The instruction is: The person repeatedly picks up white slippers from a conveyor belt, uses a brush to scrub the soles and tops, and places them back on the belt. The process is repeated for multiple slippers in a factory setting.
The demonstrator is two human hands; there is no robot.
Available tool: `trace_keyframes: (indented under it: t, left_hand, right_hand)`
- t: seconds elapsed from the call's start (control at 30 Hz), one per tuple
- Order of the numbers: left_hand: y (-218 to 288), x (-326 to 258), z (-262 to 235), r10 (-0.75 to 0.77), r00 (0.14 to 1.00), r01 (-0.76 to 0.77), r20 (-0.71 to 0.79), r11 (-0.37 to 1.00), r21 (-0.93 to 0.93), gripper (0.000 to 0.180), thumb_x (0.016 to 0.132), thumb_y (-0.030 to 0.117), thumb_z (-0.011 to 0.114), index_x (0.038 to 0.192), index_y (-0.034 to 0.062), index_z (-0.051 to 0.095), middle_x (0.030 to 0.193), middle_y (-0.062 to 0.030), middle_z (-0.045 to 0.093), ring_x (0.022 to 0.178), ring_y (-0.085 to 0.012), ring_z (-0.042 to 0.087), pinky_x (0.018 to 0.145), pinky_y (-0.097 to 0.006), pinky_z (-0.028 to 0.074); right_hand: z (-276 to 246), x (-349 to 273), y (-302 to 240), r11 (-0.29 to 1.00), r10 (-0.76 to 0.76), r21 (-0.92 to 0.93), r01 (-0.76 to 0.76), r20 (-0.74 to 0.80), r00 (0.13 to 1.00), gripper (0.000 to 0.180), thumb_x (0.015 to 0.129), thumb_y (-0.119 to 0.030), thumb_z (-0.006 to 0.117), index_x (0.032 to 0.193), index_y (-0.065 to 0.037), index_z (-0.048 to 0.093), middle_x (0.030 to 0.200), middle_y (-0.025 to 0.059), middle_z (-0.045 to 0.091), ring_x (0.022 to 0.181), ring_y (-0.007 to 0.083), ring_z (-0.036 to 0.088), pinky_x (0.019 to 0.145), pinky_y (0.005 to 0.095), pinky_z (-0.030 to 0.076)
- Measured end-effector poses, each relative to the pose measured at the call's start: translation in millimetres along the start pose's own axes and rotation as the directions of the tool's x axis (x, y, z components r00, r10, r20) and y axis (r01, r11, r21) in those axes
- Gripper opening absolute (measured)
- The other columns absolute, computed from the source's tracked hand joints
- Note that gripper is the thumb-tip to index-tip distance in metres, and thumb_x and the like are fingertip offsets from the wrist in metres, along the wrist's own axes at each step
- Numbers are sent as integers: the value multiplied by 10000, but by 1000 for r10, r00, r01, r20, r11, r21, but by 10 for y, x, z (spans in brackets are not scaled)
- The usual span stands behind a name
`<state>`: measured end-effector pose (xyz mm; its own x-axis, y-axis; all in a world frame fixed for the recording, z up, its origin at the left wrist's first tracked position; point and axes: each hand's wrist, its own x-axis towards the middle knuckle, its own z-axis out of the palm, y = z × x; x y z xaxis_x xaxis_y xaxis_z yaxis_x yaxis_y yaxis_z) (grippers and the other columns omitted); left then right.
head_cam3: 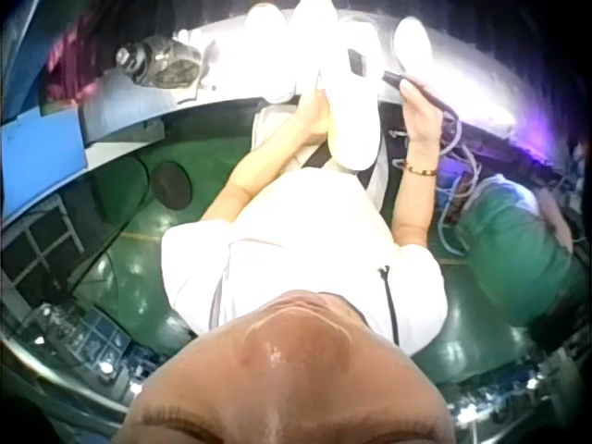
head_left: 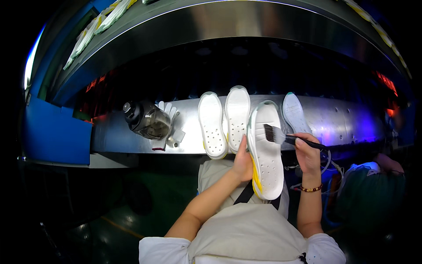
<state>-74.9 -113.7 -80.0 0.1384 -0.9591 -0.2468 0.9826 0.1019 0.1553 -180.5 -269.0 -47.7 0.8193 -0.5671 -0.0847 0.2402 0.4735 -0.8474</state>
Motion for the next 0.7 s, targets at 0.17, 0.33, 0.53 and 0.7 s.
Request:
trace_keyframes:
  t: [0.17,0.33,0.53,0.7]
  left_hand:
    - [116,-22,129,115,993,-114,-10,993,22,869,718,719,94,1263,73,298,1167,-194,431,1038,-340,461,872,-461,370]
    - [155,-53,166,143,989,-143,42,990,-2,881,708,728,103,1260,70,300,1145,-205,439,995,-358,482,853,-479,378]
    - [154,8,46,226,970,-222,-90,974,50,820,735,704,140,1272,103,290,1213,-158,394,1089,-300,417,918,-421,326]
    - [200,76,91,301,917,-268,-261,951,154,776,755,684,154,1275,123,282,1248,-76,372,1136,-222,368,949,-358,288]
  right_hand:
    - [218,245,93,993,20,-113,-26,-49,999,180,701,-5,615,874,37,590,832,87,599,766,131,555,738,223,424]
    - [422,457,38,978,4,-208,-14,-50,999,180,695,-33,633,862,27,600,795,74,602,738,116,555,696,206,432]
    - [648,643,-21,919,-79,-386,83,27,996,145,693,-25,639,832,9,612,738,43,602,663,77,549,615,173,432]
    - [876,534,129,577,-272,-749,326,199,941,152,659,-127,619,779,-34,631,719,110,582,677,198,568,615,260,436]
